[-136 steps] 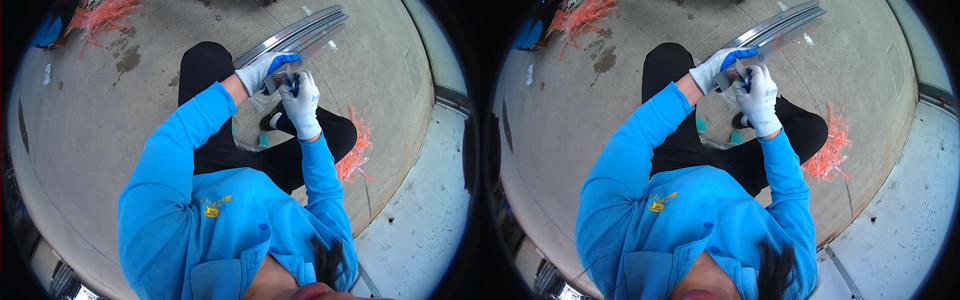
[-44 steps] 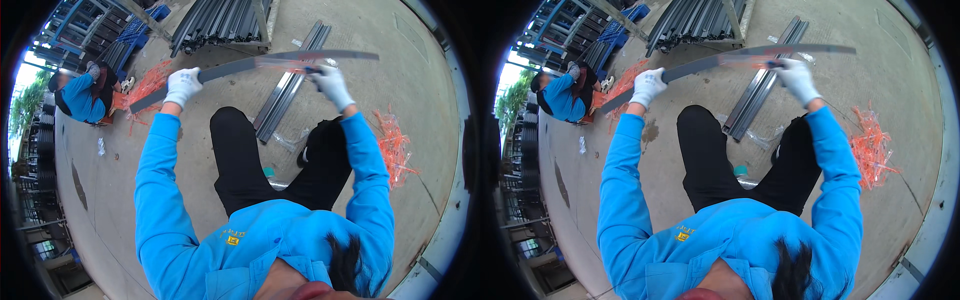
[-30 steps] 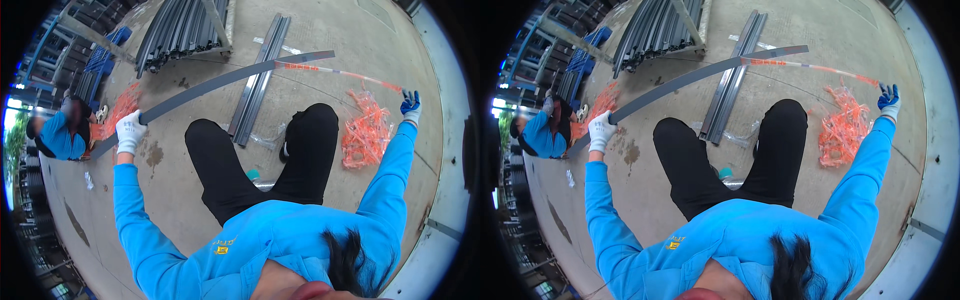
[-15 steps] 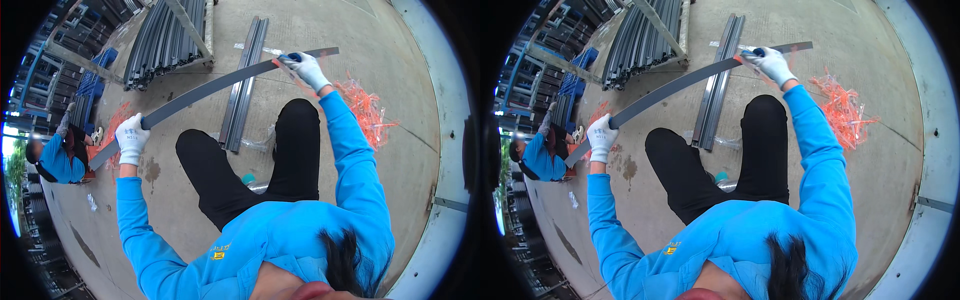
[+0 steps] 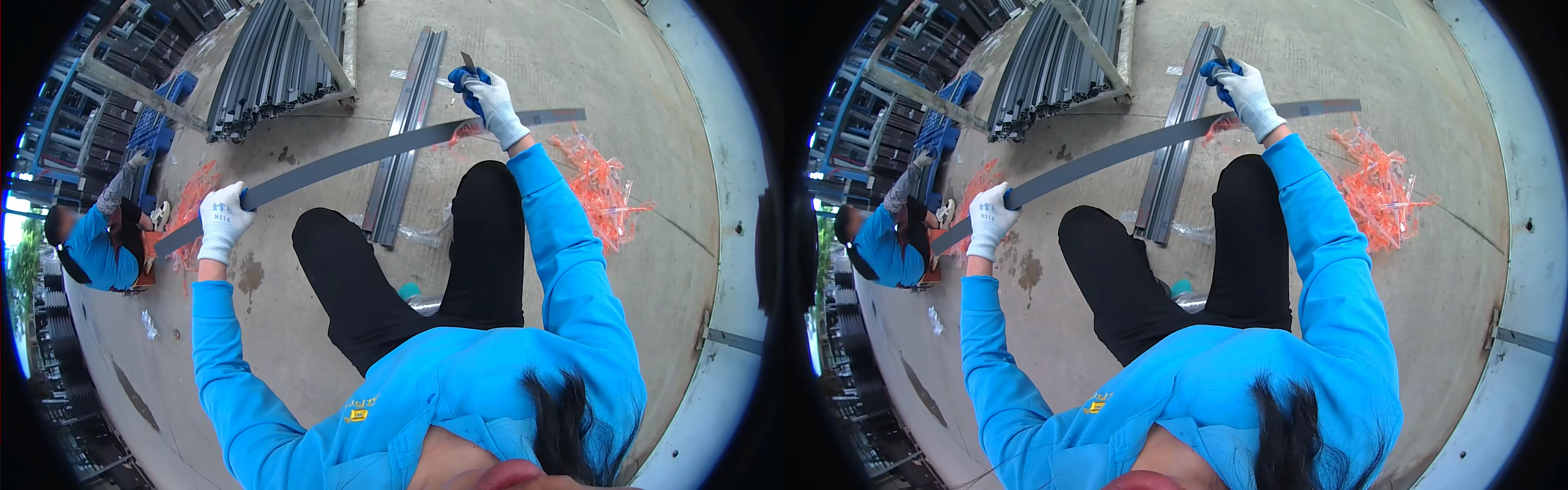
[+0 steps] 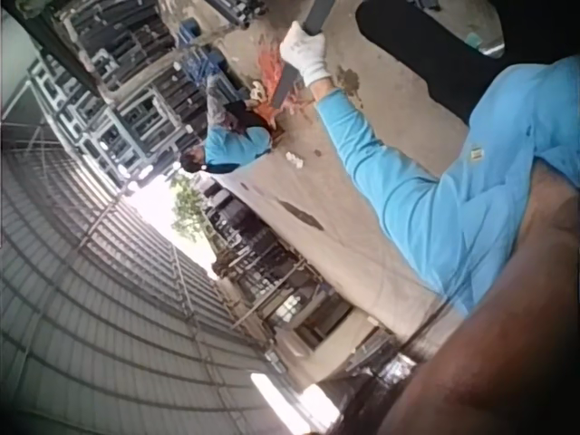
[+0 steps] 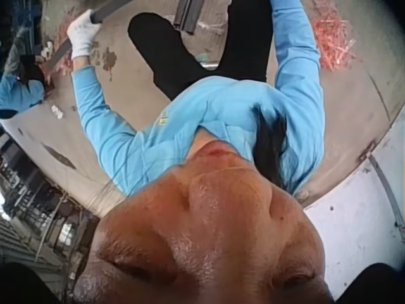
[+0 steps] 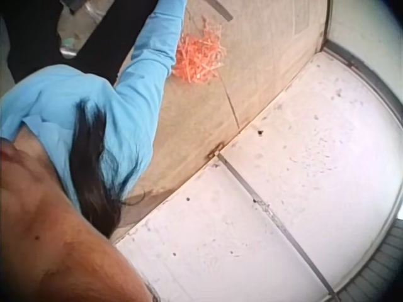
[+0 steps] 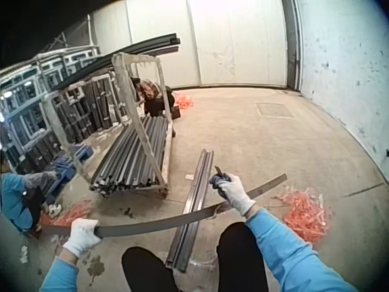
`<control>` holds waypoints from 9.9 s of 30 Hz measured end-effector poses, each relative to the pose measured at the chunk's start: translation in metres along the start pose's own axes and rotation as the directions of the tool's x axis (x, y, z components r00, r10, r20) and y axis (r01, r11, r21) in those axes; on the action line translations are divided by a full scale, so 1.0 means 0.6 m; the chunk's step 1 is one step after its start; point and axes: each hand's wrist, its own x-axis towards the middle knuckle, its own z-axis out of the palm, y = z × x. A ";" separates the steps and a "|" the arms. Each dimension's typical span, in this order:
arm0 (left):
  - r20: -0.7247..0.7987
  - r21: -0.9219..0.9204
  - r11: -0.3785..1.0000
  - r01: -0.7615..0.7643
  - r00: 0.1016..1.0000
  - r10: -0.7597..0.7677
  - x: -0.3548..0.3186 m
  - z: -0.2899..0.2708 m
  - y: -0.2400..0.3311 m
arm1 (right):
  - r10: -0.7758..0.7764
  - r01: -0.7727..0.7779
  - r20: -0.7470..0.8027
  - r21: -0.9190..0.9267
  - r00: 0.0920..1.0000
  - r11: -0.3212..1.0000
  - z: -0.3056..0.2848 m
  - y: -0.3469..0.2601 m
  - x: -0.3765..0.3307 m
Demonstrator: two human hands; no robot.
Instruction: Removing protective plastic wrap and adhesive tape from industrial metal profiles.
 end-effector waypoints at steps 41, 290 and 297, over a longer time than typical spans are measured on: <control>-0.107 0.132 0.985 0.109 0.990 -0.095 0.043 0.078 0.024 | -0.156 0.129 0.003 -0.581 0.988 0.803 0.033 -0.031 -0.040; 0.562 -0.161 -0.734 0.660 0.672 0.482 0.079 0.113 0.391 | 0.118 -0.155 -0.128 -0.324 0.985 0.933 0.058 0.043 -0.175; 0.286 -0.046 -0.831 0.554 0.805 0.520 0.055 0.150 0.365 | 0.008 0.070 0.179 -0.426 0.984 0.902 0.127 0.062 -0.282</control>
